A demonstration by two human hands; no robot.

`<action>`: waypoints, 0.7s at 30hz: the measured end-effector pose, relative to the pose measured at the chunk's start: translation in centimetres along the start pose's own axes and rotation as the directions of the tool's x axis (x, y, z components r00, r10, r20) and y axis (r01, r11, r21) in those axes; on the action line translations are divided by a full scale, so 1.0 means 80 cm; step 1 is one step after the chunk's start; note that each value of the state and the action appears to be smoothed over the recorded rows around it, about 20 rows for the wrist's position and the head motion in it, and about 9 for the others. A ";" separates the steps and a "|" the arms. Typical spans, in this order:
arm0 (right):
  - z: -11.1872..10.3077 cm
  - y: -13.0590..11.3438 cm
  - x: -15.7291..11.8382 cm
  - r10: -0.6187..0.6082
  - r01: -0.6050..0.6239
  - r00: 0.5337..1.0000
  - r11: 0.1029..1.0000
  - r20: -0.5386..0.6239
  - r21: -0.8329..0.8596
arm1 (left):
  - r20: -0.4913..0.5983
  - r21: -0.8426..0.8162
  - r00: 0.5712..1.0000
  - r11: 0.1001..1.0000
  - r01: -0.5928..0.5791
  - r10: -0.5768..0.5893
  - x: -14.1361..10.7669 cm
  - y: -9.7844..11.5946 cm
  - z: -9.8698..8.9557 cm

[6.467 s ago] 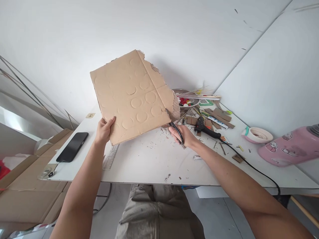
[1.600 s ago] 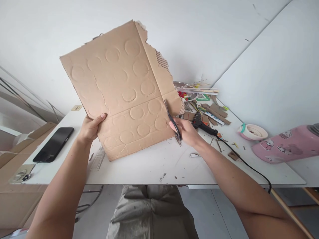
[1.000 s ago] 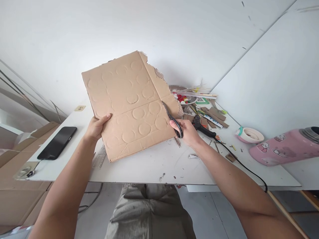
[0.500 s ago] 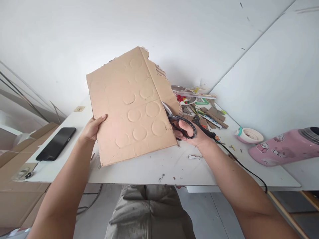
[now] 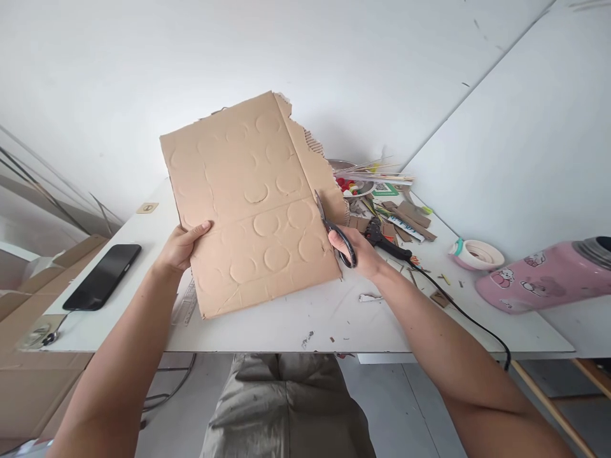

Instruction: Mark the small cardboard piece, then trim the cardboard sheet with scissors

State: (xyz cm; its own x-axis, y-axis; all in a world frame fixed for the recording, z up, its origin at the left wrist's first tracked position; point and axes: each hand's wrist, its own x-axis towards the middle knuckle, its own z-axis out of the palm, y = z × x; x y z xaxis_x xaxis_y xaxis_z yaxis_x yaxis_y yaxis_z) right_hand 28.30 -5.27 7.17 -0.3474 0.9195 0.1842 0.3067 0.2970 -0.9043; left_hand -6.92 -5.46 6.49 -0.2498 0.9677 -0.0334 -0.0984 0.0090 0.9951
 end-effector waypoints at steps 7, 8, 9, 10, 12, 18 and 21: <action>0.007 -0.008 0.001 -0.084 0.084 0.996 0.996 -0.021 0.004 | 0.058 0.032 0.998 0.999 -0.025 0.023 0.004 -0.008 -0.002; 0.009 -0.009 0.001 -0.080 0.080 0.996 0.997 -0.034 0.014 | 0.058 0.033 0.998 0.999 -0.026 0.024 0.004 -0.009 -0.002; 0.011 -0.010 0.000 -0.071 0.072 0.997 0.997 -0.042 0.027 | 0.056 0.030 0.998 0.999 -0.027 0.025 0.004 -0.008 -0.002; 0.013 -0.010 0.000 -0.059 0.061 0.997 0.997 -0.048 0.041 | 0.054 0.027 0.998 0.999 -0.028 0.026 0.004 -0.008 -0.002; 0.017 -0.011 -0.001 -0.034 0.038 0.997 0.997 -0.063 0.061 | 0.047 0.020 0.998 0.999 -0.030 0.029 0.003 -0.008 -0.001; 0.025 -0.004 -0.002 0.023 -0.014 0.996 0.995 -0.089 0.104 | 0.014 0.022 1.000 1.000 -0.010 0.009 0.005 -0.004 -0.004; 0.024 0.002 0.000 0.025 -0.018 0.998 0.992 -0.053 0.124 | 0.022 0.025 1.000 1.000 0.011 -0.012 0.006 -0.003 -0.005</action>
State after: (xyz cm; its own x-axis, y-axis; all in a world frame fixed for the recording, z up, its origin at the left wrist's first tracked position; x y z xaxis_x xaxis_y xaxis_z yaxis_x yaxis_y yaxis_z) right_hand 26.66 -5.75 6.31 -0.2922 0.9390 0.1816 0.2012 0.2460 -0.9481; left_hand -7.42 -5.08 6.21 -0.2269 0.9730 -0.0428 -0.0765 0.0260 0.9967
